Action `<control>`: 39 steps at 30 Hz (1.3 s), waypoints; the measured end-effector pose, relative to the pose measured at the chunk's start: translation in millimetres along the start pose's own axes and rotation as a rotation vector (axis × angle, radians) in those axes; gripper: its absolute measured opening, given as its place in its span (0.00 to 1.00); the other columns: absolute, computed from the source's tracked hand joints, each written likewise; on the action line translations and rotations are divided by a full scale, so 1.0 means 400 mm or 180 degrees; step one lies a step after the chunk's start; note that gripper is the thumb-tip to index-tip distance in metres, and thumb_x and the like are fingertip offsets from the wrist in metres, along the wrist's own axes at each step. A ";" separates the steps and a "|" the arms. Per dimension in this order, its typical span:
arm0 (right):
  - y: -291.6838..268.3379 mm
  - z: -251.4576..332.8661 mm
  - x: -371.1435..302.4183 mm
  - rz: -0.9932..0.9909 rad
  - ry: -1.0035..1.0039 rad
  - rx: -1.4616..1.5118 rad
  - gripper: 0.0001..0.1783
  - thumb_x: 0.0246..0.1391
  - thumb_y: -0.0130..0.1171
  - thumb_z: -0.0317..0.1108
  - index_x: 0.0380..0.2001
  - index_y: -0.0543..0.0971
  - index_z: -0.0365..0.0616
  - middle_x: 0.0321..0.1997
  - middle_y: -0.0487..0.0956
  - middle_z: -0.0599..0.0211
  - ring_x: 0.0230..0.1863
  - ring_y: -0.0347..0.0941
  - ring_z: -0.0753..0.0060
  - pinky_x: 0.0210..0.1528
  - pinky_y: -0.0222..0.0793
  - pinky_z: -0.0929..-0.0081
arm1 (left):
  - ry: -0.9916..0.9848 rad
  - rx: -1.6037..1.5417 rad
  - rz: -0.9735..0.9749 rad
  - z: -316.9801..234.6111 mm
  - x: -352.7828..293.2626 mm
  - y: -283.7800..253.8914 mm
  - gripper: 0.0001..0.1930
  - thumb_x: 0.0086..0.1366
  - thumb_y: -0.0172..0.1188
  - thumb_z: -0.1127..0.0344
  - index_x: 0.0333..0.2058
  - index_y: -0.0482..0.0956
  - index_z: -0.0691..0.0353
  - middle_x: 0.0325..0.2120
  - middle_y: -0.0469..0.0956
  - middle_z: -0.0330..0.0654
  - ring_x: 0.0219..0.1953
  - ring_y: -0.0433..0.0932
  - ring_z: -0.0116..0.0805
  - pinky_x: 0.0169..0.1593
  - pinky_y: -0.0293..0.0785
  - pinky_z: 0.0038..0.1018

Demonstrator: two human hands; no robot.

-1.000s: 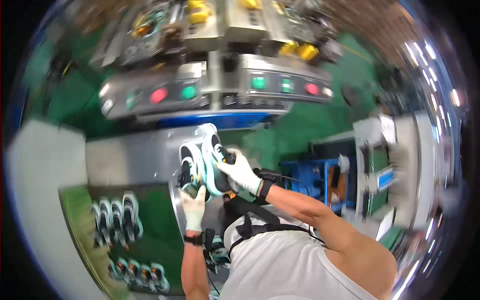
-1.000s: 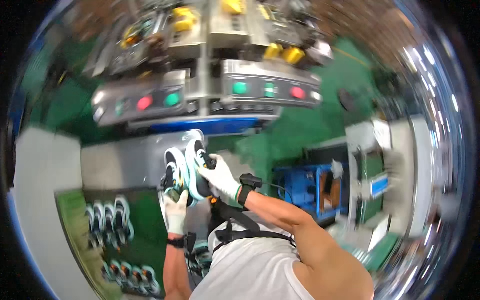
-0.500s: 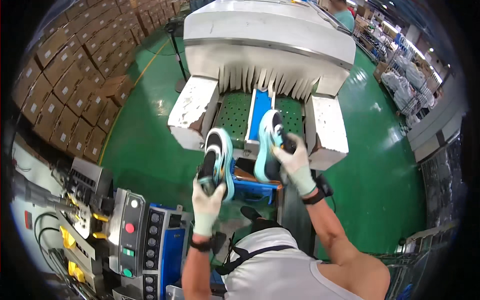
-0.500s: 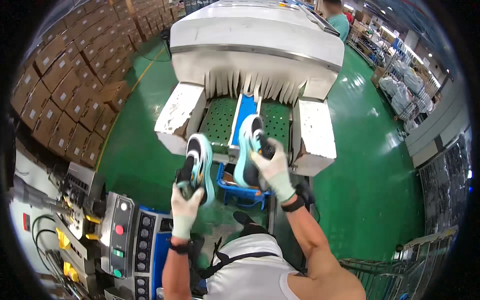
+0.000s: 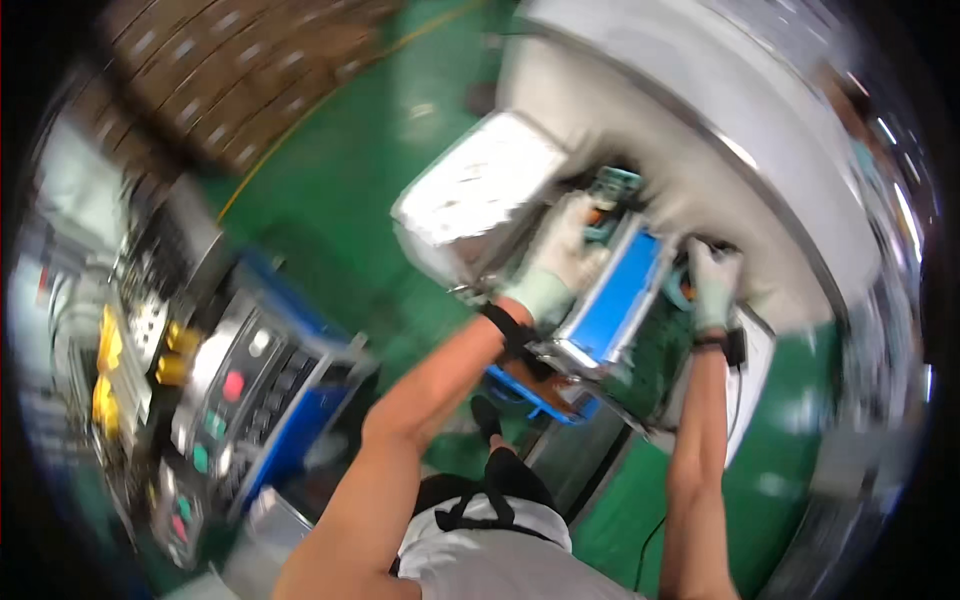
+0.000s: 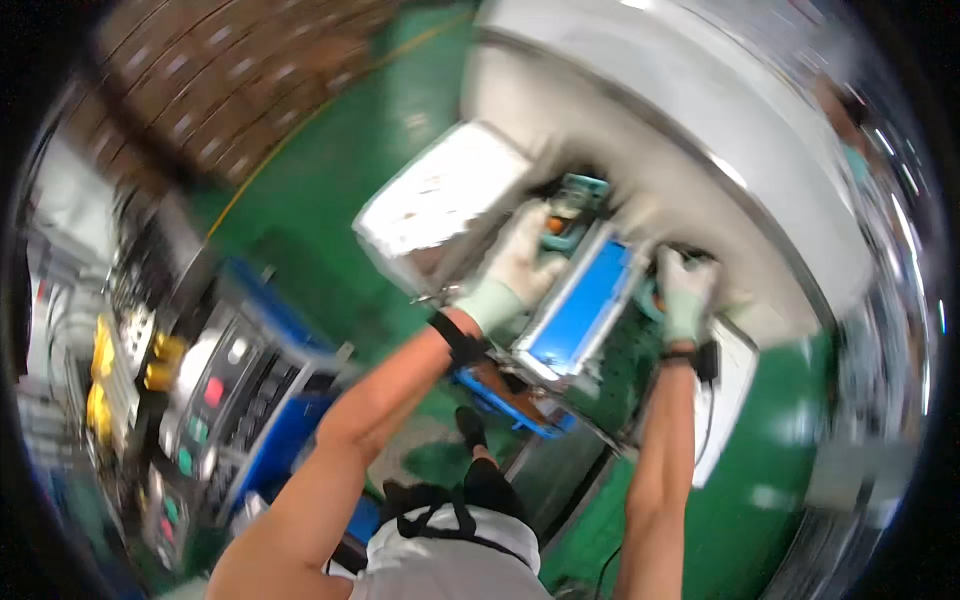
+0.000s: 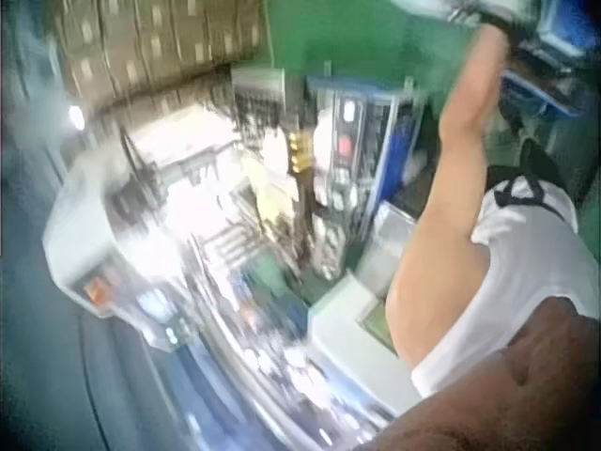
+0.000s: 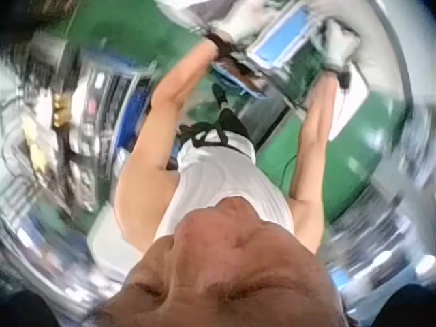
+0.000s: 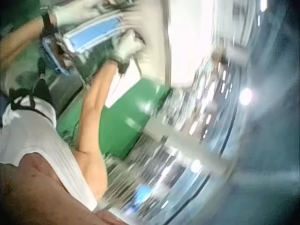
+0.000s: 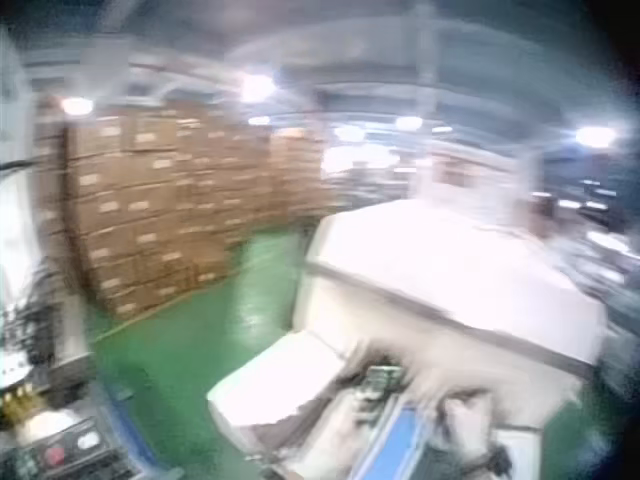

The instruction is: Moving sneakers from a conveyor belt/heating tunnel into a sole-pressing machine and back.

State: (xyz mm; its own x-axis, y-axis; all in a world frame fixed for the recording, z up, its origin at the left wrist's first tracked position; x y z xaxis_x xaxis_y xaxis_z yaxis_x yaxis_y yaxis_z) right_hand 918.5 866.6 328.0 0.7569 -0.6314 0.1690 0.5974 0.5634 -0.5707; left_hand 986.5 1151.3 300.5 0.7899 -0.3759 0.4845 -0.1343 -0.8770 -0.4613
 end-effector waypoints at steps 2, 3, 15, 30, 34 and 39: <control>0.026 0.254 -0.223 -0.0462 -0.0943 -0.0335 0.21 0.61 0.60 0.32 0.54 0.73 0.30 0.59 0.75 0.47 0.56 0.73 0.57 0.59 0.65 0.59 | -0.0326 -0.0097 0.0132 0.006 -0.241 -0.137 0.37 0.66 0.60 0.60 0.68 0.56 0.69 0.67 0.58 0.61 0.70 0.57 0.54 0.71 0.55 0.38; 0.021 0.266 -0.293 -0.0808 -0.1372 0.0365 0.25 0.64 0.57 0.31 0.60 0.69 0.31 0.64 0.71 0.46 0.64 0.68 0.57 0.67 0.59 0.62 | -0.0366 -0.0211 0.0188 0.009 -0.345 -0.174 0.36 0.68 0.58 0.58 0.68 0.56 0.68 0.67 0.59 0.60 0.70 0.58 0.53 0.71 0.56 0.38; 0.865 0.052 -1.266 0.4663 -0.1710 -0.0376 0.36 0.62 0.61 0.35 0.65 0.60 0.27 0.66 0.67 0.47 0.64 0.68 0.59 0.66 0.63 0.67 | -0.4702 0.0818 -0.6195 -0.509 -2.497 -0.571 0.13 0.66 0.59 0.62 0.45 0.77 0.63 0.34 0.81 0.51 0.38 0.81 0.52 0.46 0.77 0.41; 0.908 0.238 -1.886 0.5433 -0.3189 -0.2749 0.25 0.53 0.62 0.33 0.50 0.73 0.26 0.46 0.79 0.55 0.47 0.75 0.69 0.50 0.72 0.71 | -0.7504 0.3081 -0.6840 -1.099 -3.246 -0.154 0.12 0.69 0.57 0.56 0.43 0.78 0.57 0.45 0.76 0.48 0.46 0.76 0.55 0.48 0.74 0.44; 0.791 0.346 -2.313 0.6896 -0.2670 -0.1471 0.33 0.60 0.60 0.30 0.64 0.62 0.27 0.64 0.68 0.45 0.67 0.65 0.57 0.67 0.62 0.64 | -0.6523 0.3244 -0.6052 -1.107 -3.046 -0.366 0.11 0.67 0.59 0.58 0.36 0.80 0.60 0.39 0.78 0.47 0.43 0.79 0.51 0.47 0.75 0.40; 0.484 0.444 -2.588 0.7753 -0.4272 -0.0812 0.48 0.50 0.71 0.38 0.67 0.58 0.28 0.67 0.65 0.40 0.71 0.60 0.49 0.70 0.57 0.59 | -0.5180 0.2666 -0.4831 -0.835 -2.637 -0.759 0.15 0.66 0.58 0.49 0.41 0.80 0.53 0.40 0.79 0.42 0.48 0.77 0.44 0.48 0.76 0.38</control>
State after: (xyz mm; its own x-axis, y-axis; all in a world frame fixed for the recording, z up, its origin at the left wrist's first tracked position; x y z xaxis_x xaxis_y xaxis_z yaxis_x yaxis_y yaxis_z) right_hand 297.7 1723.8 185.5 -0.4674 0.8043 -0.3670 -0.6789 -0.5924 -0.4338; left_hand -5.8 1713.9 177.8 -0.2349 0.9683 0.0849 0.6055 0.2141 -0.7665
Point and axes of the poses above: each hand's wrist, its own x-axis towards the middle knuckle, its own y-axis out of the palm, z = x × y, the point moved 9 cm from there along x, towards the middle knuckle
